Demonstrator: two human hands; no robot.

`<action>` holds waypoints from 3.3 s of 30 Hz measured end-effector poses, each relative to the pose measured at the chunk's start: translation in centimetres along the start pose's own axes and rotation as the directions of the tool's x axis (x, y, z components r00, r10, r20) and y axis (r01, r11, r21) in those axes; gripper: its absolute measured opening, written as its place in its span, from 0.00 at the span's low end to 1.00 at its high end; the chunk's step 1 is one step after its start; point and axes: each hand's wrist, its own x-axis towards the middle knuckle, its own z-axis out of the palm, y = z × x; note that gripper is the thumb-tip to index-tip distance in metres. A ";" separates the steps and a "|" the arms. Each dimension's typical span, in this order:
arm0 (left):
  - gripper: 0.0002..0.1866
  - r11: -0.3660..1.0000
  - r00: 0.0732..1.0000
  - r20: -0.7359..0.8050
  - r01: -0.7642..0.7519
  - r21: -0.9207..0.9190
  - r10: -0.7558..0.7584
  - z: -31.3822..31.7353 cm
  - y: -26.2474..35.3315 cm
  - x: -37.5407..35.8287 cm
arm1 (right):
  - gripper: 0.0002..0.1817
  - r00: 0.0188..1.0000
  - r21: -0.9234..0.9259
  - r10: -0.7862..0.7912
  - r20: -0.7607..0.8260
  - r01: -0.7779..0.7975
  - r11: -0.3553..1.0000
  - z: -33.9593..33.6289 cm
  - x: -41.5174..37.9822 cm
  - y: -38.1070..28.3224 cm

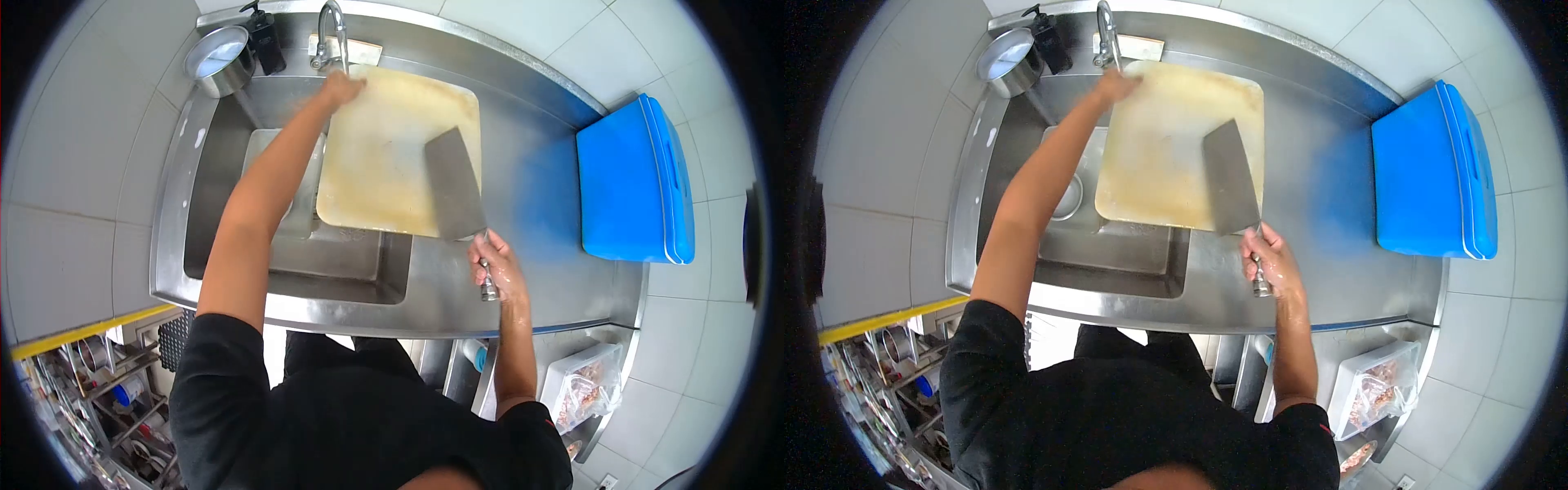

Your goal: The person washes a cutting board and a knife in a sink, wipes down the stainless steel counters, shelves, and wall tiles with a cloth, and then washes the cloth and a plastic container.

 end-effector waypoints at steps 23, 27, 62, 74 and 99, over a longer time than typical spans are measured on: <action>0.25 0.998 0.924 -0.381 -0.036 -0.045 0.017 5.7 -9.3 -20.6 | 0.23 0.998 -0.992 0.066 -0.008 0.000 -0.123 -4.3 -5.4 -5.2; 0.22 1.000 0.944 -0.329 -0.018 -0.011 0.014 5.2 -8.3 -21.5 | 0.25 0.973 -0.997 0.220 -0.069 -0.058 -0.053 -0.2 0.8 -7.2; 0.24 0.697 0.998 -0.029 0.014 -0.717 -0.050 4.6 -9.9 -18.6 | 0.26 0.948 -0.986 0.281 0.151 0.166 -0.028 12.3 17.3 -10.1; 0.27 -0.147 0.983 0.142 0.158 -0.976 0.112 8.6 -11.8 -18.0 | 0.26 0.961 -0.980 0.256 -0.107 -0.059 -0.188 2.5 -1.9 -8.2; 0.31 0.996 0.990 -0.142 -0.006 -0.091 -0.007 5.1 -7.4 -16.5 | 0.26 0.965 -0.991 0.247 0.093 0.114 -0.073 1.5 9.1 -9.4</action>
